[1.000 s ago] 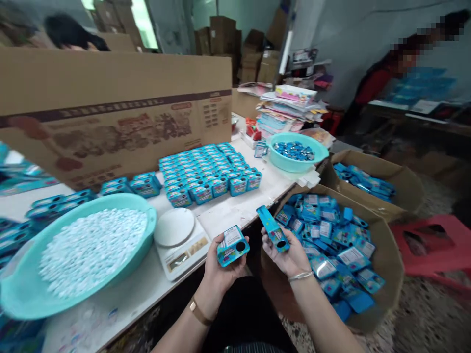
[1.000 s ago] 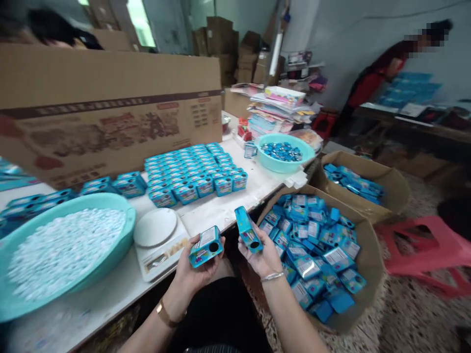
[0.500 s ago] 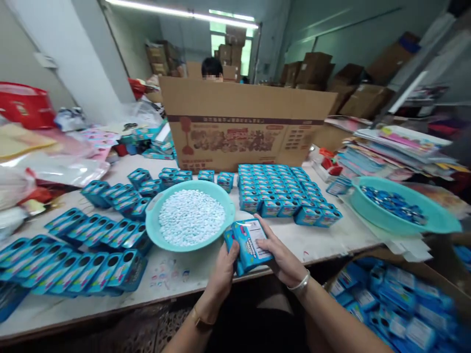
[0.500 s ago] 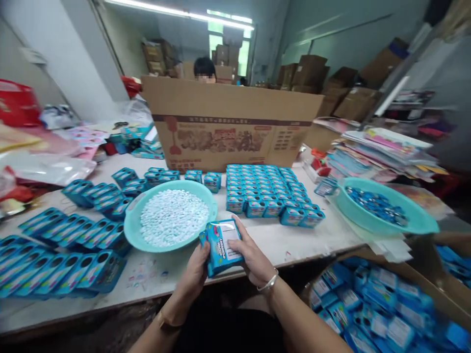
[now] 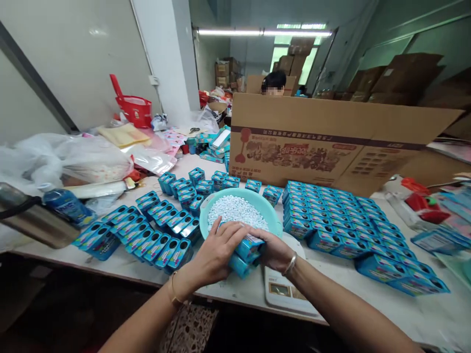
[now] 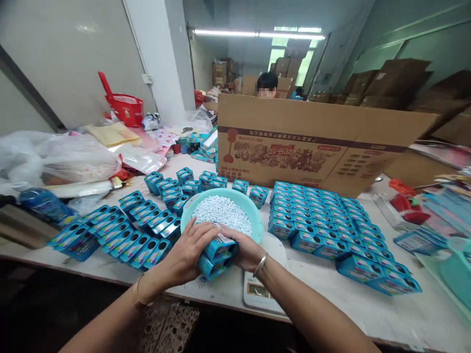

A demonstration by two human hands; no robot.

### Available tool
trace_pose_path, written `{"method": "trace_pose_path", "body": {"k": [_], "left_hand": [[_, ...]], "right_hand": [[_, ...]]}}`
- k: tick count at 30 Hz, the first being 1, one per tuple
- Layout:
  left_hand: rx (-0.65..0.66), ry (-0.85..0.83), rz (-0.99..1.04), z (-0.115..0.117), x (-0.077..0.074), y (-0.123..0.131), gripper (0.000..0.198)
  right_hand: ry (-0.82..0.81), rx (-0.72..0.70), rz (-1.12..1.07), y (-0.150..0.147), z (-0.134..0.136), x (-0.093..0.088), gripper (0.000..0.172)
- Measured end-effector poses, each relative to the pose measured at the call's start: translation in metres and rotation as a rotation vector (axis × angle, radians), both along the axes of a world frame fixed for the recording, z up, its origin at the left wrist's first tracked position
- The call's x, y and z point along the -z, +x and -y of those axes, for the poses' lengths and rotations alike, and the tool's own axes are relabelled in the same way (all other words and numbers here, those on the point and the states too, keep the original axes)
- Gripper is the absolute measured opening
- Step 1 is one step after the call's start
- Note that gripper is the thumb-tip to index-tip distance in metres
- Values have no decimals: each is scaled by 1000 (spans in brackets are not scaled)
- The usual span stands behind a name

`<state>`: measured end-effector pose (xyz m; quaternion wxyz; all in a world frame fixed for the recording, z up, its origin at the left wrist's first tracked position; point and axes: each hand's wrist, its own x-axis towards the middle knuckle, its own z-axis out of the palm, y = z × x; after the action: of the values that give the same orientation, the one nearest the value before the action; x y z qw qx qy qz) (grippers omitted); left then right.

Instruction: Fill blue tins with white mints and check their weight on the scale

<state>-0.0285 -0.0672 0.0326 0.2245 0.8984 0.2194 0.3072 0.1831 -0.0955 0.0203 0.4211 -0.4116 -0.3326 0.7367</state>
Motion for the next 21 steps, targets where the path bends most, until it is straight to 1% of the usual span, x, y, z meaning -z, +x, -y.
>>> {"method": "trace_pose_path", "body": {"k": [1, 2, 3, 5, 6, 7, 8, 10, 12, 14, 16, 19, 21], "left_hand": [[-37, 40, -49, -9, -3, -2, 66], [-112, 57, -70, -18, -7, -3, 69], [-210, 55, -76, -28, -11, -2, 73], [-402, 17, -152, -46, -21, 4, 77], [-478, 3, -262, -54, -27, 10, 76], [-534, -5, -409, -62, -31, 18, 73], [-568, -8, -568, -70, -35, 26, 68], [-577, -17, -835, -83, -37, 46, 59], [-548, -35, -962, -94, -32, 64, 53], [-518, -52, -1018, -103, -24, 78, 50], [-495, -60, -1052, -109, -16, 84, 49], [-491, -62, -1033, -111, -8, 83, 47], [-520, -57, -987, -108, -2, 80, 50]], "right_hand": [[48, -41, 97, 2, -16, 3, 52], [104, -65, 223, 6, -35, 7, 56], [191, -42, 379, 11, -55, 10, 57], [486, 108, 686, 19, -97, 17, 44], [620, 156, 797, 20, -117, 20, 38], [704, 179, 866, 20, -134, 24, 32], [743, 182, 892, 19, -149, 29, 27], [735, 171, 886, 13, -170, 40, 22], [693, 176, 853, 7, -181, 52, 19], [634, 204, 809, 5, -183, 63, 17], [554, 250, 740, 4, -180, 72, 17], [425, 332, 595, 5, -168, 78, 23], [346, 393, 484, 8, -154, 79, 25]]}}
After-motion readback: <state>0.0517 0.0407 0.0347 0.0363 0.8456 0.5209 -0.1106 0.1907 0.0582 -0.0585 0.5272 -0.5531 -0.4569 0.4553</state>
